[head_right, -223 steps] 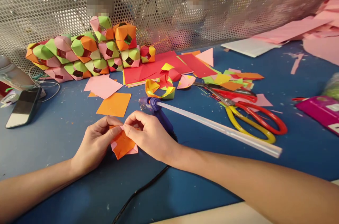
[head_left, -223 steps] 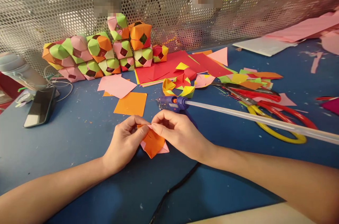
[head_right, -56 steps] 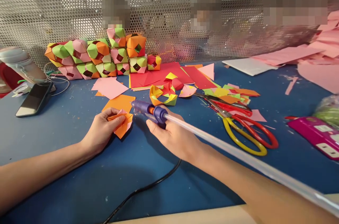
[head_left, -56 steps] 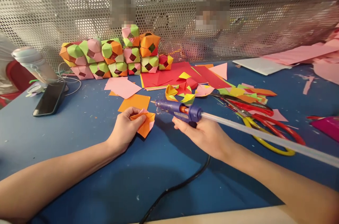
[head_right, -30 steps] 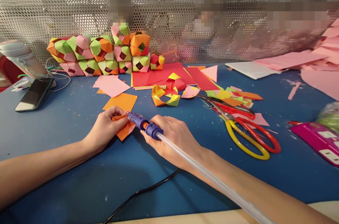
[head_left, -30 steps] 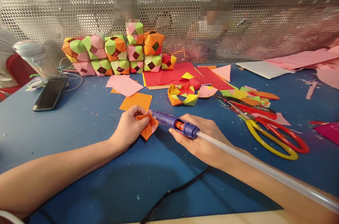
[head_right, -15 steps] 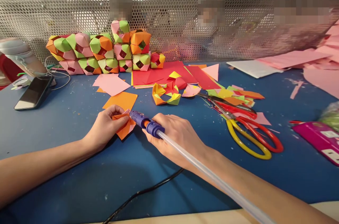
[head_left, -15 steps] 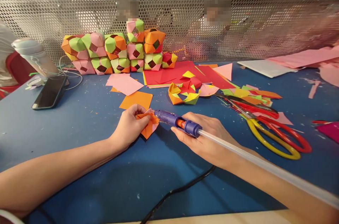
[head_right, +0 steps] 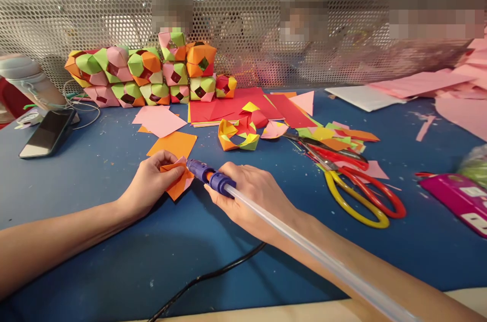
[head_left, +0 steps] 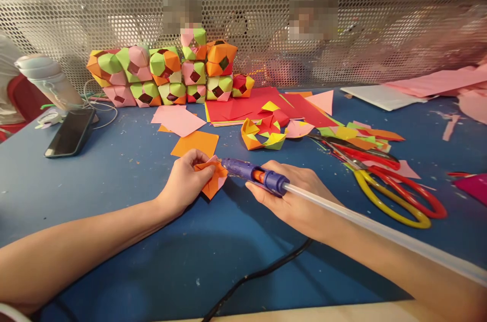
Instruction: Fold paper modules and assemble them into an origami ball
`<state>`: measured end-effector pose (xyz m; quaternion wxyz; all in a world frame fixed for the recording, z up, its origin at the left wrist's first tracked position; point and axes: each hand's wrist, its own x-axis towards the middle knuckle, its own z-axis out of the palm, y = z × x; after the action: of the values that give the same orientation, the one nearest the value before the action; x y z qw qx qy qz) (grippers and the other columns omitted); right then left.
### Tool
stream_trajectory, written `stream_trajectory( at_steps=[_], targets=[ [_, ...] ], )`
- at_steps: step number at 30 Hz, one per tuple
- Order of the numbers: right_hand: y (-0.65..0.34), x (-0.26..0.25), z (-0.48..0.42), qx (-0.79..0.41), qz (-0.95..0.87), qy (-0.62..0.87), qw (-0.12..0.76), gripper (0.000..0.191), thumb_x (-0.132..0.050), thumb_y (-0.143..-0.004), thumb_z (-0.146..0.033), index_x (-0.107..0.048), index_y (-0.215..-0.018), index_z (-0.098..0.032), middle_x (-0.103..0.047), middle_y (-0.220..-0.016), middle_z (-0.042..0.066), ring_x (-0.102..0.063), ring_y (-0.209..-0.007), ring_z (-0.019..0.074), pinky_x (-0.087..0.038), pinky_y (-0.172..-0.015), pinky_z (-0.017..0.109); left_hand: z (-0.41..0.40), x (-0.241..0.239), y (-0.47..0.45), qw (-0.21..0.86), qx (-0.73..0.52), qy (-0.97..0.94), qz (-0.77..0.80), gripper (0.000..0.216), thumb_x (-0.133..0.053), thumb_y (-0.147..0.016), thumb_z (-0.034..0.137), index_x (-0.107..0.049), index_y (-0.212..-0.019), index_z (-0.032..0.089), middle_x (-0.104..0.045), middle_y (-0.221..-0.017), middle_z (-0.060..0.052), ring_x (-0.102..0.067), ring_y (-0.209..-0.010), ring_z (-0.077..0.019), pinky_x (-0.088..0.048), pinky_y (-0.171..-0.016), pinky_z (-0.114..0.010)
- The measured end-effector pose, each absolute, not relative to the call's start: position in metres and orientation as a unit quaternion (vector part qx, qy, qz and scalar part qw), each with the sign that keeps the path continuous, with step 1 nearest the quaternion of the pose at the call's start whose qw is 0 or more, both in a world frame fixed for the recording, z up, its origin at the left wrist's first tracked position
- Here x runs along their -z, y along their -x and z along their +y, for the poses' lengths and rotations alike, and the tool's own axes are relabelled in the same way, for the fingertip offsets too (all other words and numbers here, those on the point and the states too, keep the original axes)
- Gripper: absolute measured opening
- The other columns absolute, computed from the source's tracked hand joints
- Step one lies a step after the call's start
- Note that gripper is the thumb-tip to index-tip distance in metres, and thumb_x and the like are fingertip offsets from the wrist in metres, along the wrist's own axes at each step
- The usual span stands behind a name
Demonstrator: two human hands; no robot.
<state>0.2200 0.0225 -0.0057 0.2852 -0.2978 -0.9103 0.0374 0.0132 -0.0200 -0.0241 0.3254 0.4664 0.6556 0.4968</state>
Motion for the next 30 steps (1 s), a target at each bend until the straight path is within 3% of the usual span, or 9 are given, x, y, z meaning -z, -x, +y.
stream_trajectory(
  at_steps=[17,30],
  targets=[
    [-0.2178,0.0071,0.0223,-0.053,-0.913,0.269,0.304,0.020,-0.053,-0.091,-0.031,-0.045,-0.074,-0.024,-0.060,-0.061,-0.002,-0.058,-0.053,0.0148,-0.039,-0.053,0.026,-0.0198,0.0241,-0.0130,0.324,-0.490,-0.486,0.647,0.013,-0.065,-0.074,0.029,-0.056,-0.074,0.020,-0.070,-0.080,-0.001,-0.066,-0.078,-0.0181,-0.047,-0.070,-0.027],
    [-0.2206,0.0054,0.0242,-0.064,-0.909,0.310,0.273,0.021,-0.051,-0.090,-0.035,-0.046,-0.074,-0.023,-0.057,-0.056,-0.003,-0.054,-0.048,0.0150,-0.037,-0.049,0.025,-0.0197,0.0249,-0.0117,0.306,-0.475,-0.496,0.659,0.017,-0.065,-0.076,0.034,-0.056,-0.074,0.020,-0.066,-0.077,-0.001,-0.061,-0.073,-0.0165,-0.044,-0.064,-0.026]
  ],
)
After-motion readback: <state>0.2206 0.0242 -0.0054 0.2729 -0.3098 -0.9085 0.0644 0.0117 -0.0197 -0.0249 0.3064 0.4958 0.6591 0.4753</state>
